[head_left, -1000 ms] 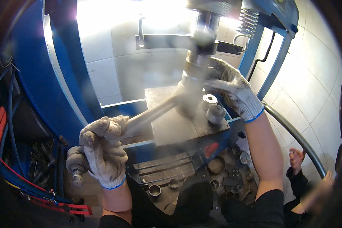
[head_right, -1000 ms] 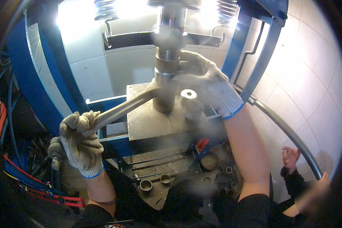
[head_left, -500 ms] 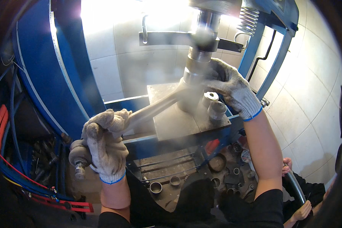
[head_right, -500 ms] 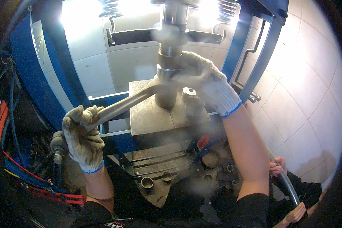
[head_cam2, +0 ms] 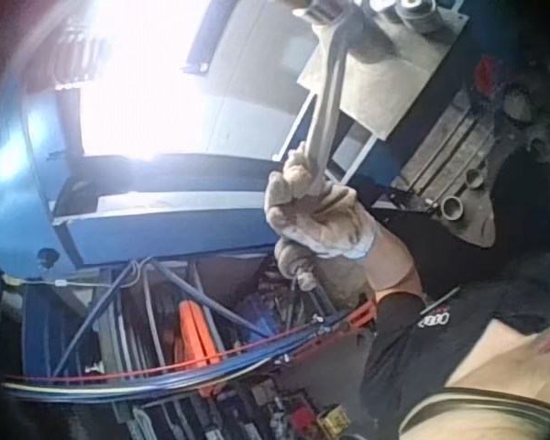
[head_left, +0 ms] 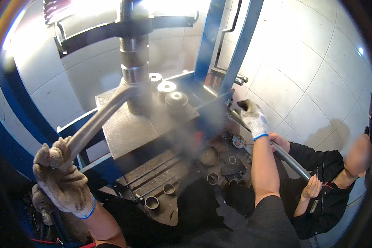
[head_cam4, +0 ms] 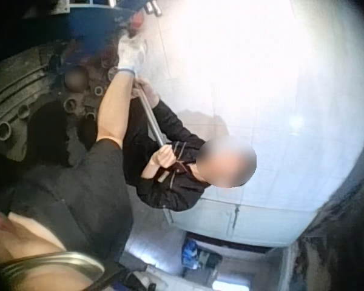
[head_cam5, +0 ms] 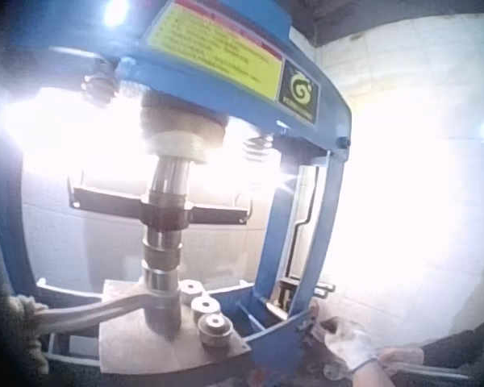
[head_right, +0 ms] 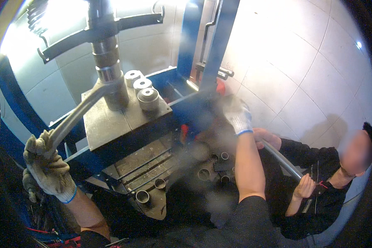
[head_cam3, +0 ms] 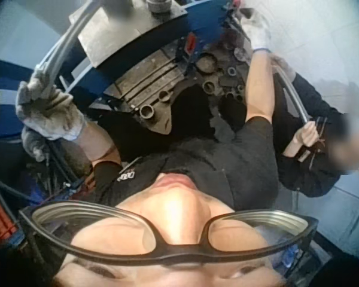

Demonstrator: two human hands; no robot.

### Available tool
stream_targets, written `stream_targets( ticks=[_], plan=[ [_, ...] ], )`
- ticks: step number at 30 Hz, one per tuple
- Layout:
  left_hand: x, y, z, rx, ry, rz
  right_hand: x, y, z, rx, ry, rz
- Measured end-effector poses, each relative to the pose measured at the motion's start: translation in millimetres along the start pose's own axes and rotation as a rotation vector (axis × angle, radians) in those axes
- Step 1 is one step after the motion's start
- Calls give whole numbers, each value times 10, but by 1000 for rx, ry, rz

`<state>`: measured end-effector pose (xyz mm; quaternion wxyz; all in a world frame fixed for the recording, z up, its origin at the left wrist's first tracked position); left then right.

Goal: The person uses a hydraulic press to install cylindrical bushings into metal connecting rods. They place each bushing over the rod end, lower the press ram to seat it, then remove the rod and place it on the floor. The process repeats for multiple rods.

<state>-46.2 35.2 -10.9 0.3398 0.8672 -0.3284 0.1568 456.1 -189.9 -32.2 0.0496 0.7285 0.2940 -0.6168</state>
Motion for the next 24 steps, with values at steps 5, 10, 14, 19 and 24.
stream_targets(
  ticks=[5,10,14,19,24],
  plan=[
    [71,45,-22,-51,58,-6,248,201,-62,-36,103,3],
    [265,103,26,-3,-36,205,-312,-554,343,-444,32,-649],
    [336,97,11,37,-118,223,-752,-1449,641,-731,-82,-1068],
    [334,82,1,12,-21,195,-778,-2400,606,-844,-328,-974],
    [310,112,12,13,11,66,-736,-2745,592,-941,-642,-1201]
  ],
)
Point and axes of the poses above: each hand's wrist, its own z-axis away from the middle knuckle, its own x-axis out of the palm, y = z × x, the point moved 2 cm from there along -z, towards the middle knuckle, and after that the axes turned 1 degree about z, right-handed, at the moved point
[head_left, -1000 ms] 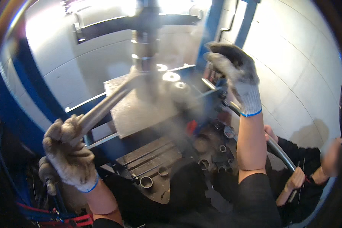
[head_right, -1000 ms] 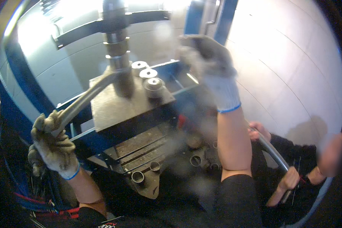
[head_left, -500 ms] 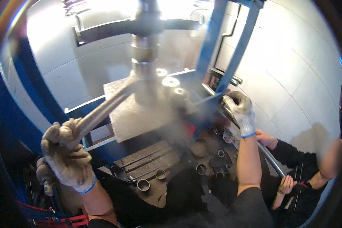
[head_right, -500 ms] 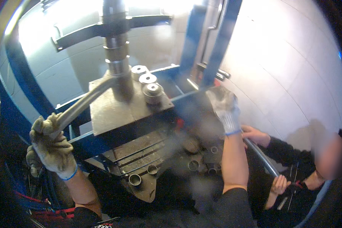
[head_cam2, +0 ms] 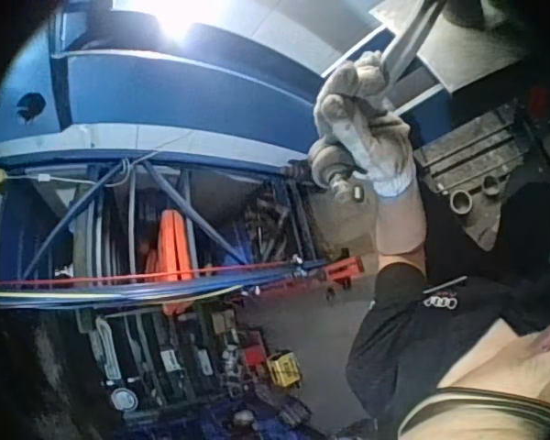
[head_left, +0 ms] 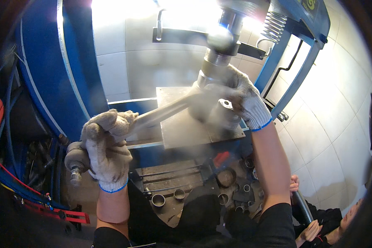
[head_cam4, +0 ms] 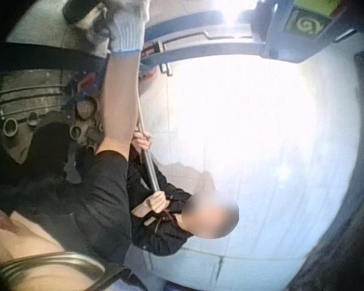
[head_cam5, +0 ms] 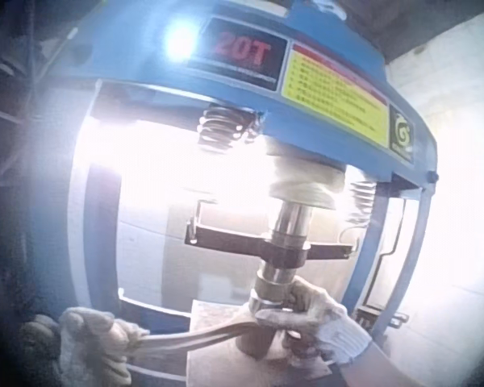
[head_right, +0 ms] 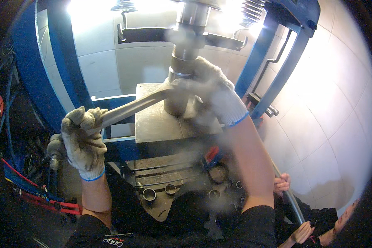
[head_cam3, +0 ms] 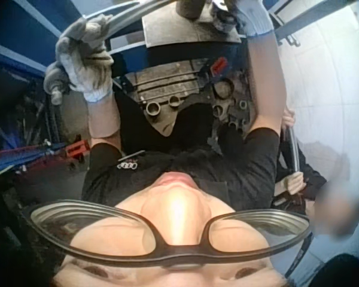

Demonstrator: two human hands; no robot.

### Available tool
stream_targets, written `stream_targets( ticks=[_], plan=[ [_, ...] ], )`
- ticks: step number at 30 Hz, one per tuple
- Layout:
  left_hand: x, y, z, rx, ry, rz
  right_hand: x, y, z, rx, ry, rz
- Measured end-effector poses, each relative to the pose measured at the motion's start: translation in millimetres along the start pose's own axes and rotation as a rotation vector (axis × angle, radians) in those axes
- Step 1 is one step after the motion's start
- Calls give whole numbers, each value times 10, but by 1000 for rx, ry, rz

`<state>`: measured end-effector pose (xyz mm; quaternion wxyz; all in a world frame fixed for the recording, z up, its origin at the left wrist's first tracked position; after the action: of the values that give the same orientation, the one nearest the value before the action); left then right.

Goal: The person uses a hydraulic press to install cylindrical bushings into metal connecting rods. They place each bushing over the rod end, lower the press ram to seat it, then remove the rod and place it on the floor. The process repeats for multiple rods.

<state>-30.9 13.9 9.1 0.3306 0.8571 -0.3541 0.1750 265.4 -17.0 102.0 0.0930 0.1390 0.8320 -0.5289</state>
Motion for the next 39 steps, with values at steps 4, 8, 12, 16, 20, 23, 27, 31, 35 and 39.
stream_targets(
  ticks=[4,8,12,16,20,23,27,31,35,39],
  plan=[
    [-22,23,9,16,2,-42,56,-51,-6,2,22,-43],
    [-26,14,15,7,42,-21,82,-105,16,11,38,-34],
    [-27,6,21,1,54,-32,98,-134,39,19,64,-23],
    [-51,-11,24,-3,75,-28,103,-139,42,33,57,18],
    [-78,-31,36,-17,112,-41,88,-125,36,21,48,7],
    [-76,-28,44,-33,116,-37,71,-118,38,9,52,30],
    [-47,-10,30,-23,76,-38,67,-117,40,-2,27,19],
    [-21,10,25,-7,82,-53,64,-89,25,-24,48,70],
    [-7,36,54,-39,63,-115,35,-50,7,-20,26,35],
    [-46,49,110,-77,132,-151,16,-42,38,-18,-12,-122]
  ],
)
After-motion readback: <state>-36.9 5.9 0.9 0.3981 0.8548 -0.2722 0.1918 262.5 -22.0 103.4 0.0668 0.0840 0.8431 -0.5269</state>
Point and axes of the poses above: each hand's wrist, its own z-axis away from the middle knuckle, its own x-axis out of the palm, y = z × x, the point moved 2 cm from there along -z, towards the middle knuckle, and after that the axes turned 1 degree about z, right-handed, at the moved point
